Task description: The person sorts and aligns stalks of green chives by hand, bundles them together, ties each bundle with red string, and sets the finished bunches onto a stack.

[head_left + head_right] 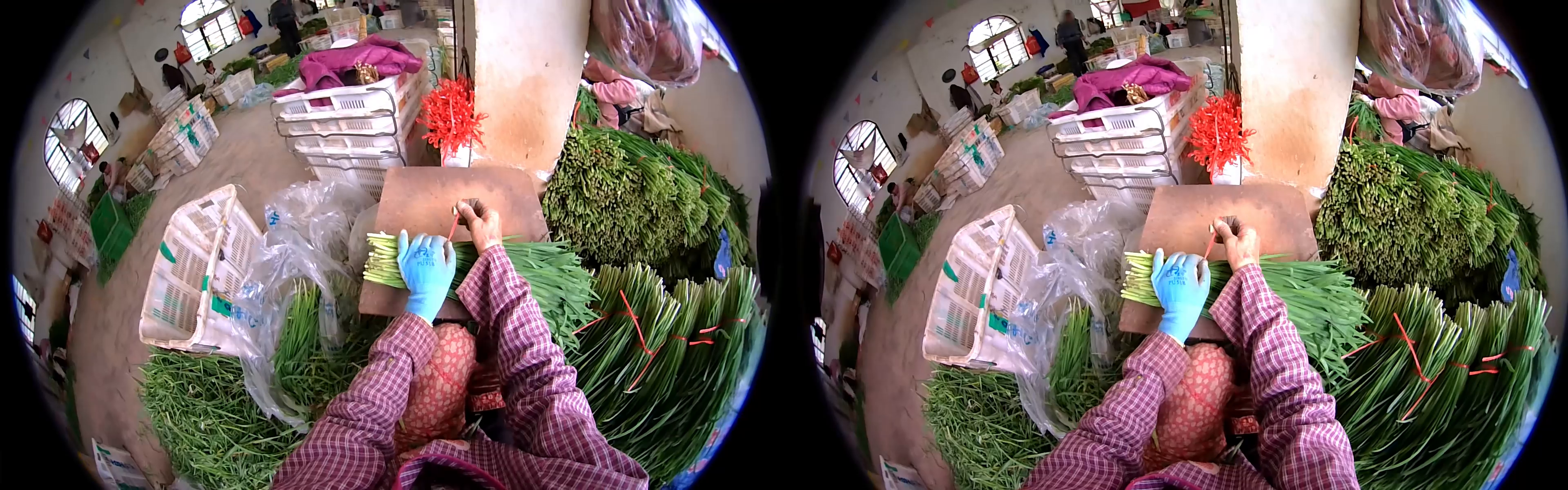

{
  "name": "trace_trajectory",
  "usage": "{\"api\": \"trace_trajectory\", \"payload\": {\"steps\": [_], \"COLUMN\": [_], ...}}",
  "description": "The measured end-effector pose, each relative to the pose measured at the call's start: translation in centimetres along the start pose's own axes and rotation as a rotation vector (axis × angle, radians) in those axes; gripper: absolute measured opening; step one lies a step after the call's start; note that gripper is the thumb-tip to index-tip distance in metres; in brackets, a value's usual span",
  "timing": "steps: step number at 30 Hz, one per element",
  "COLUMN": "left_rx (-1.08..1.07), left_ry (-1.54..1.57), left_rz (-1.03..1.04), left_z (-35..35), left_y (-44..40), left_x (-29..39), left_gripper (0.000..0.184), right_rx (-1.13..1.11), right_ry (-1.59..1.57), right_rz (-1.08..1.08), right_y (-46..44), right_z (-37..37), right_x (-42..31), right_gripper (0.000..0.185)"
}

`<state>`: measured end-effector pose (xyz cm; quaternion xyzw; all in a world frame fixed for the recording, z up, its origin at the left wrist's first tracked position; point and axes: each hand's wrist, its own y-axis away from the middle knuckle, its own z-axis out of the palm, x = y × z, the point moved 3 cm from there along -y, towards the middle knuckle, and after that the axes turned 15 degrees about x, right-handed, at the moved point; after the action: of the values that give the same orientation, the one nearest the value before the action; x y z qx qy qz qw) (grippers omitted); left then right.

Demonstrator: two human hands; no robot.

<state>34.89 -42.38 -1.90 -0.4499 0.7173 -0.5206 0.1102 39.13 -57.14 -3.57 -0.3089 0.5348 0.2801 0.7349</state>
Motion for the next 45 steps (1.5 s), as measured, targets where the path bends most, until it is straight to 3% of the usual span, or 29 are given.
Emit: {"api": "trace_trajectory", "payload": {"steps": [3,6,8,12,14,16,18,20,22,24,26,30,32,34,35,37,40,42,44,45], "left_rx": [0.047,0.060,0.065,-0.020,0.096,0.140,0.220,0.214,0.102,-0.125,-0.497,-0.875,-0.894,-0.659,-0.691,-0.531,-0.356,-0.258,0.058,-0.027], "left_ry": [0.017,0.007,-0.002,0.031,0.063,0.039,0.166,0.405,0.687,1.119,1.540,2.046,2.149,2.304,2.239,1.889,1.728,1.624,1.489,1.547], "left_rz": [0.015,0.020,0.030,0.010,0.052,0.000,-0.081,-0.298,-0.715,-1.255,-1.385,-1.370,-1.346,-1.187,-1.144,-1.024,-1.033,-1.035,-0.756,-0.679], "left_z": [0.1,-0.1,0.0,-0.6,-1.5,-4.6,-8.8,-11.6,-13.0,-13.6,-11.2,-11.3,-11.1,-11.7,-11.1,-10.7,-12.8,-13.2,-14.5,-14.1], "left_y": [0.2,0.2,0.4,0.4,0.5,0.5,0.3,1.7,4.0,6.8,9.8,7.9,7.0,4.4,3.8,2.7,-2.2,-5.7,-9.5,-10.9], "left_x": [0.2,0.1,0.0,-0.4,-0.6,-0.5,-0.9,-2.8,-5.1,-6.8,-8.5,-2.7,-1.8,-1.4,-2.6,-4.2,-8.4,-9.1,-7.9,-7.9], "left_gripper": [0.013,0.012,0.011,0.011,0.020,0.035,0.033,0.027,0.021,0.032,0.059,0.089,0.088,0.086,0.074,0.073,0.068,0.064,0.056,0.057], "right_rx": [-0.059,-0.135,-0.122,-0.081,-0.074,-0.079,-0.136,-0.153,-0.150,-0.210,-0.212,-0.328,-0.491,-0.650,-0.718,-0.841,-0.812,-0.665,-0.548,-0.520], "right_ry": [0.596,1.082,1.047,0.990,0.949,0.718,0.689,0.205,0.091,-0.032,-0.070,-0.279,-0.441,-0.372,-0.232,-0.003,0.169,0.078,-0.217,-0.279], "right_rz": [-0.103,-0.274,-0.328,-0.405,-0.438,-0.423,-0.409,0.154,0.145,0.090,0.056,-0.014,0.065,0.078,0.033,-0.019,-0.054,0.107,0.274,0.253], "right_y": [1.7,4.3,5.8,6.1,6.0,6.5,7.0,6.9,7.1,7.0,8.0,10.0,12.1,14.1,15.2,17.0,17.0,15.2,12.6,11.7], "right_z": [-1.4,-1.4,-0.7,0.2,0.4,1.0,1.5,1.7,1.8,1.6,2.0,3.1,4.0,4.3,4.3,4.2,3.7,3.5,3.9,4.2], "right_x": [-3.1,-4.3,-4.9,-4.6,-4.2,-4.4,-4.7,-3.2,-3.9,-5.5,-9.2,-14.5,-16.6,-18.2,-19.3,-20.7,-19.6,-17.3,-15.3,-15.6], "right_gripper": [0.054,0.042,0.029,0.021,0.020,0.017,0.016,0.016,0.013,0.014,0.016,0.016,0.016,0.016,0.016,0.018,0.018,0.017,0.016,0.015]}}
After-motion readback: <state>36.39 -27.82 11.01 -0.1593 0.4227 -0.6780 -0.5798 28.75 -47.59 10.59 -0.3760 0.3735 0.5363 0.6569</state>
